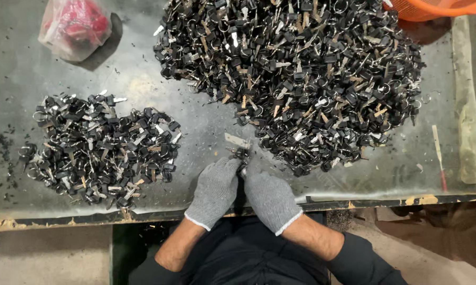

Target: The person, wearing gray work gloves, picks small black metal lock components one at a time from a large pile on a work table and places them into a smaller sorted pile to the left. The repetitive pick-and-place sorting continues throughout the episode.

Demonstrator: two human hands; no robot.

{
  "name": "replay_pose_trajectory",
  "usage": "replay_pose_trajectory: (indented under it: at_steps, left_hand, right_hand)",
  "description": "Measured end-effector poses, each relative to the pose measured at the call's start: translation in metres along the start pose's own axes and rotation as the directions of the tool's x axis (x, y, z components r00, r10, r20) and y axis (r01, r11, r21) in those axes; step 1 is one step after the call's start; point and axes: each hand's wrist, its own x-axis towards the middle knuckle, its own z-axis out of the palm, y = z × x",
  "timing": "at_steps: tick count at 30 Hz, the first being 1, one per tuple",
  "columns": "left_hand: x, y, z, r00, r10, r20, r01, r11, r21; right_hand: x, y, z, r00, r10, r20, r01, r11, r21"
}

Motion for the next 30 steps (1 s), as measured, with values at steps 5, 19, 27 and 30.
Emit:
replay_pose_trajectory:
  at_steps: [5,19,27,30]
  left_hand:
    - [0.002,0.008,-0.010,0.997,0.020,-0.078,-0.017,0.999,0.037]
    - [-0.007,0.015,-0.009,0.983,-0.105,-0.152,0.129,0.979,0.155]
    - [-0.005,0.011,-0.001,0.980,-0.157,-0.122,0.163,0.986,0.033]
    - [-0.006,0.005,0.001,0.987,-0.088,-0.135,0.085,0.996,-0.029]
  right_hand:
    - [0.021,0.017,-0.024,0.960,-0.144,0.238,0.046,0.926,0.374]
    - [0.004,0.016,-0.026,0.979,0.003,0.205,-0.047,0.977,0.210]
    - [-0.007,0.020,-0.001,0.983,-0.132,-0.124,0.146,0.982,0.118]
    - [-0.006,0.015,0.004,0.988,-0.097,-0.121,0.108,0.991,0.085]
